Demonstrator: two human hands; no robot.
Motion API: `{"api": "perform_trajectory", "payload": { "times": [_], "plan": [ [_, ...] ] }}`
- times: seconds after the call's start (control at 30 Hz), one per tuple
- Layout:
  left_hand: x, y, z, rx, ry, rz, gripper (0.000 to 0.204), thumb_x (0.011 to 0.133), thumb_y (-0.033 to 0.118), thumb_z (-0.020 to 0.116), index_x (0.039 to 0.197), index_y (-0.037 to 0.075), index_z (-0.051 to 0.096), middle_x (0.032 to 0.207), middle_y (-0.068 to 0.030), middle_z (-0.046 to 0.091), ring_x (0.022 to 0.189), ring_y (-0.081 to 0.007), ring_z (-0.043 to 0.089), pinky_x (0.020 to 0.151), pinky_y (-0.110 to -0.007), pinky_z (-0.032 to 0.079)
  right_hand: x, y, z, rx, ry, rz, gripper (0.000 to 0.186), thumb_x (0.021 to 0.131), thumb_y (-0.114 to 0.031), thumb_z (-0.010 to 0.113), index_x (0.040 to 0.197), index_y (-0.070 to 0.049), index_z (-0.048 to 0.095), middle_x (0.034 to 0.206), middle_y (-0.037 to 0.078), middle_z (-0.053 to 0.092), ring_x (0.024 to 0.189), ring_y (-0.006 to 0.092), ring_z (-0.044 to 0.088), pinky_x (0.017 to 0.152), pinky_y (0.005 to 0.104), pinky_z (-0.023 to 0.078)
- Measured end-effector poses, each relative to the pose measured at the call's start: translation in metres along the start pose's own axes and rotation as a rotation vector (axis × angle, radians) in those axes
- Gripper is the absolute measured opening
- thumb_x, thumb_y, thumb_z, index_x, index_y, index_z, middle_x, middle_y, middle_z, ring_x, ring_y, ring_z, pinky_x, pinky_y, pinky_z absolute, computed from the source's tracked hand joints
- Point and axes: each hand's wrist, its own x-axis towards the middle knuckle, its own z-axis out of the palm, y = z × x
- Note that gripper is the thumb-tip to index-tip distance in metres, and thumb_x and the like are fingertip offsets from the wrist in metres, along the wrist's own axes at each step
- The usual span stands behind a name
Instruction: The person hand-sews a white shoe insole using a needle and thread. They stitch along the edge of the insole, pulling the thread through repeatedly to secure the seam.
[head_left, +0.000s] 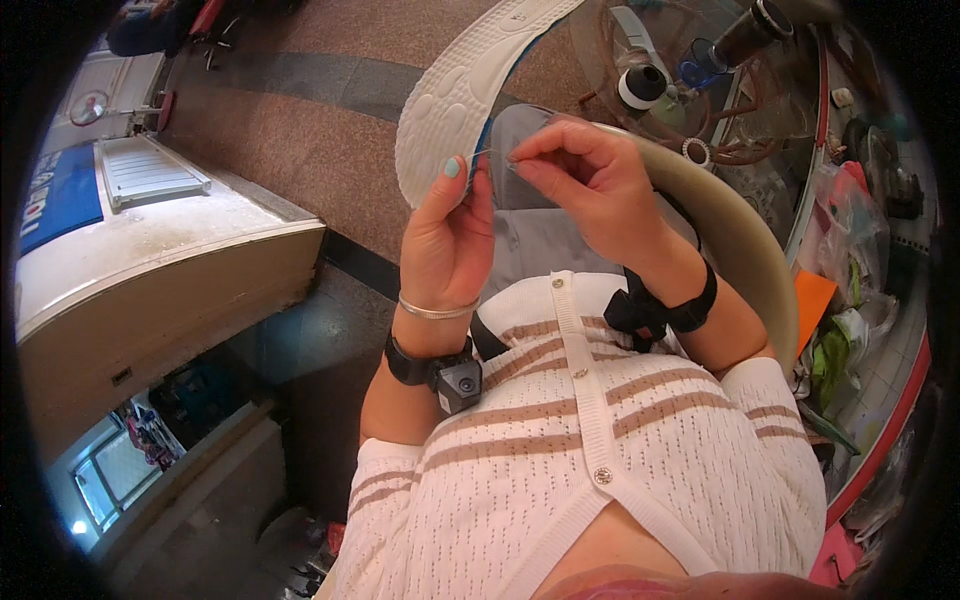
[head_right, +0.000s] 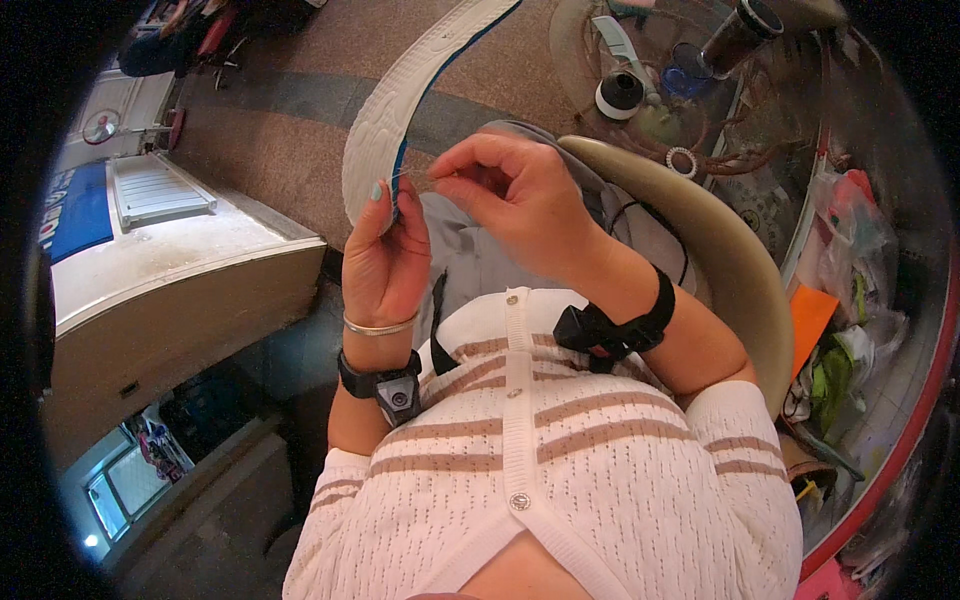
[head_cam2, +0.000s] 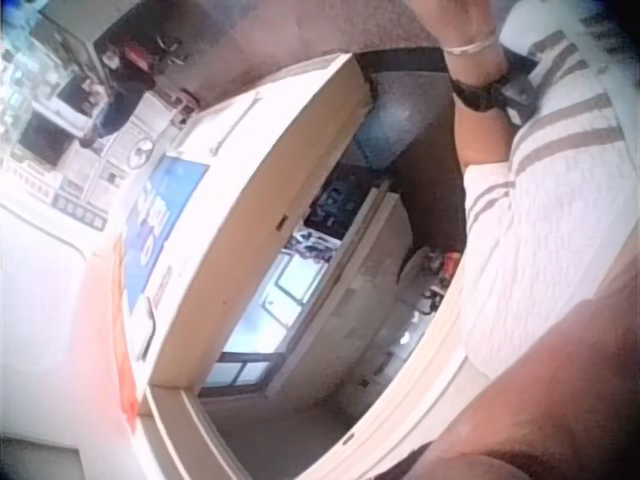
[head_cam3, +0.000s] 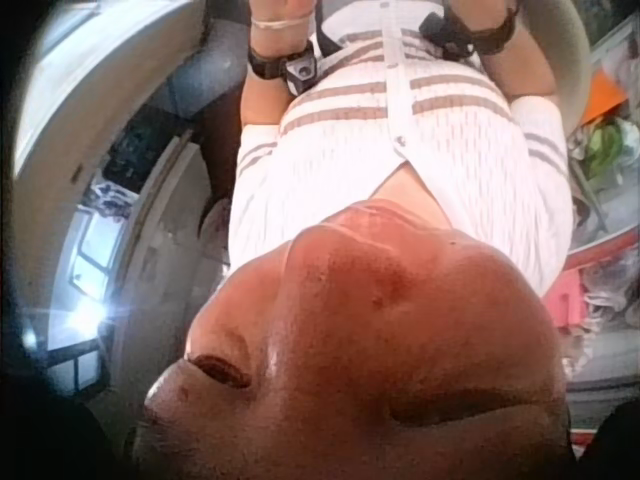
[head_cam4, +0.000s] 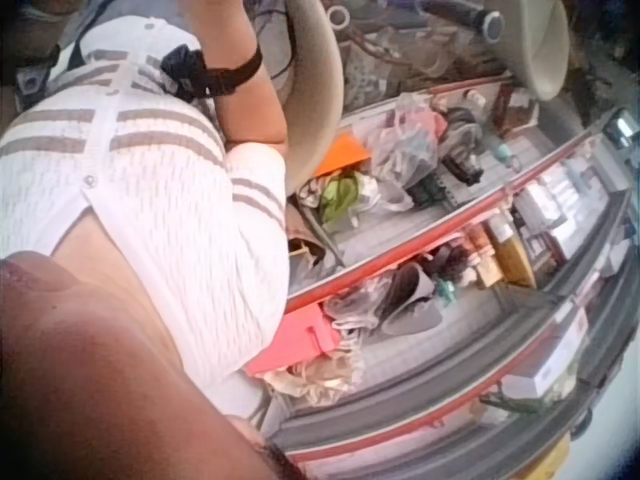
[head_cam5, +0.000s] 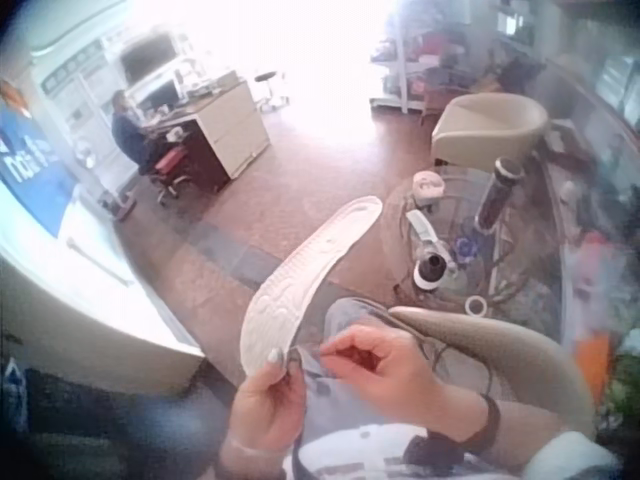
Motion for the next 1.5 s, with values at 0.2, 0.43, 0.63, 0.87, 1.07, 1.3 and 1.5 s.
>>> {"api": "perform_trajectory", "payload": {
  "times": [0.2,0.43,0.63,0.87,1.07,1.3,1.5],
  "plan": [
    [0.001,0.002,-0.004,-0.088,-0.012,-0.053,0.017,0.081,-0.002,0.053,0.098,-0.006,0.052,0.096,-0.0148,0.057,0.089,-0.0209,0.056,0.08,-0.026,0.051,0.001,0.0,0.001,-0.085,-0.036,-0.008,0.01,0.078,0.004,0.057,0.087,0.002,0.061,0.076,-0.001,0.052,0.066,0.0015,0.045,0.057,0.0149,0.035],
    [0.001,0.004,-0.007,-0.189,-0.03,-0.083,0.019,0.082,-0.001,0.053,0.1,-0.005,0.052,0.098,-0.015,0.056,0.092,-0.0207,0.056,0.079,-0.026,0.051,-0.001,0.01,-0.004,0.182,-0.009,0.126,0.011,0.079,0.002,0.057,0.089,-0.001,0.061,0.078,-0.001,0.055,0.068,0.0022,0.048,0.059,0.0155,0.038],
    [0.002,0.006,-0.007,-0.154,0.006,-0.13,0.017,0.082,0.002,0.055,0.099,-0.001,0.054,0.099,-0.0088,0.058,0.093,-0.0178,0.056,0.078,-0.023,0.051,0.0,0.014,-0.007,0.225,0.048,0.15,0.011,0.079,0.003,0.057,0.089,0.001,0.061,0.081,0.0,0.058,0.077,0.0049,0.053,0.068,0.0162,0.042],
    [0.002,0.002,-0.005,-0.159,0.027,-0.115,0.016,0.084,0.002,0.051,0.098,-0.005,0.051,0.092,-0.0144,0.057,0.087,-0.0195,0.056,0.078,-0.026,0.052,0.004,0.008,0.005,0.081,-0.001,0.027,0.01,0.076,0.006,0.057,0.085,0.004,0.061,0.078,0.002,0.056,0.075,0.0059,0.052,0.066,0.0172,0.041],
    [0.001,0.002,-0.005,-0.149,0.016,-0.117,0.015,0.084,0.002,0.051,0.096,-0.006,0.051,0.092,-0.0146,0.056,0.087,-0.0198,0.056,0.078,-0.026,0.052,0.005,0.007,0.004,0.015,-0.022,0.011,0.01,0.076,0.007,0.057,0.084,0.004,0.061,0.076,0.002,0.054,0.071,0.0056,0.049,0.062,0.0175,0.039],
    [-0.001,0.0,0.0,-0.114,0.053,-0.088,0.015,0.083,0.001,0.053,0.095,-0.007,0.051,0.09,-0.0143,0.057,0.084,-0.019,0.057,0.076,-0.025,0.052,0.003,0.008,0.003,0.018,-0.024,0.022,0.009,0.076,0.006,0.057,0.085,0.004,0.06,0.077,0.002,0.054,0.071,0.0057,0.049,0.062,0.018,0.039],
    [-0.001,0.0,0.0,-0.105,0.037,-0.13,0.014,0.082,0.0,0.053,0.094,-0.007,0.051,0.088,-0.0138,0.057,0.083,-0.0189,0.057,0.075,-0.024,0.052,0.004,0.013,0.001,0.016,-0.035,0.01,0.009,0.077,-0.001,0.06,0.086,0.001,0.062,0.079,0.002,0.059,0.073,0.0054,0.053,0.064,0.0181,0.043]
  ]
}}
